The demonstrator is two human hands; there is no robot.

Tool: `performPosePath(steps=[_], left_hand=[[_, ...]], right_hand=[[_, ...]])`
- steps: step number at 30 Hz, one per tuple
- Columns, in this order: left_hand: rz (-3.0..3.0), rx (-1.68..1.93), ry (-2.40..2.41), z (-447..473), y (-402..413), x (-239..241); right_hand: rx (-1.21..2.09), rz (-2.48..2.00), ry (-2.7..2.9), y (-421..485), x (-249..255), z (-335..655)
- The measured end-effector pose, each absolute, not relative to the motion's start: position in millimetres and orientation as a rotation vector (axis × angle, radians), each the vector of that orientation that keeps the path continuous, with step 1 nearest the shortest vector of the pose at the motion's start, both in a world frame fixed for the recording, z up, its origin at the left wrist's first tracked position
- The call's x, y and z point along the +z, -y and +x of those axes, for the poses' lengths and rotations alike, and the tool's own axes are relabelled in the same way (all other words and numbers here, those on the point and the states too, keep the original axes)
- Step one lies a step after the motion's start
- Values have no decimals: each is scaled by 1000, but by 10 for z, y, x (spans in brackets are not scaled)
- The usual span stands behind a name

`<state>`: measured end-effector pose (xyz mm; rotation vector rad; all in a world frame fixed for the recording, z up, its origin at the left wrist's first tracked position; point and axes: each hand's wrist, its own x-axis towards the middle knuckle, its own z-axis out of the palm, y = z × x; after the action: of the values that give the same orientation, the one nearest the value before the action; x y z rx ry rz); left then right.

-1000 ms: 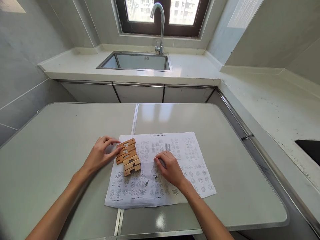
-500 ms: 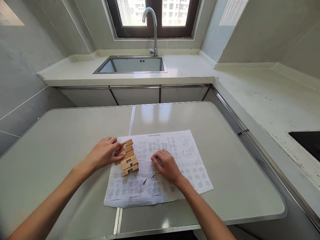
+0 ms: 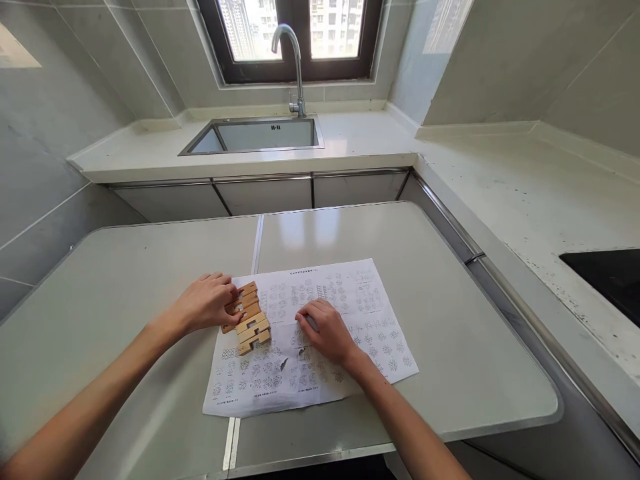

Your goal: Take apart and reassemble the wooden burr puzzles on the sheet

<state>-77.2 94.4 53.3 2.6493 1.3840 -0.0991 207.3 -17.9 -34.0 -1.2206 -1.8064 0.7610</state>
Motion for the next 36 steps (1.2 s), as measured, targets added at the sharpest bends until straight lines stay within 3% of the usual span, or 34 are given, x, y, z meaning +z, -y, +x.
performPosePath(steps=[18,26,32,36], left_hand=[[2679,1,-1374,-506,-974,851],[2756,61,-1075,295,-709,999],[2778,176,-956,614,-480,740],[2613,454,-955,554,-309,593]], right_hand=[[987,-1159,1642,180,-272,2051],[1799,-550,1018,214,-183,2013],[1720,-739,607,189,-292,2061],[1675,-802,483,133,-354,2084]])
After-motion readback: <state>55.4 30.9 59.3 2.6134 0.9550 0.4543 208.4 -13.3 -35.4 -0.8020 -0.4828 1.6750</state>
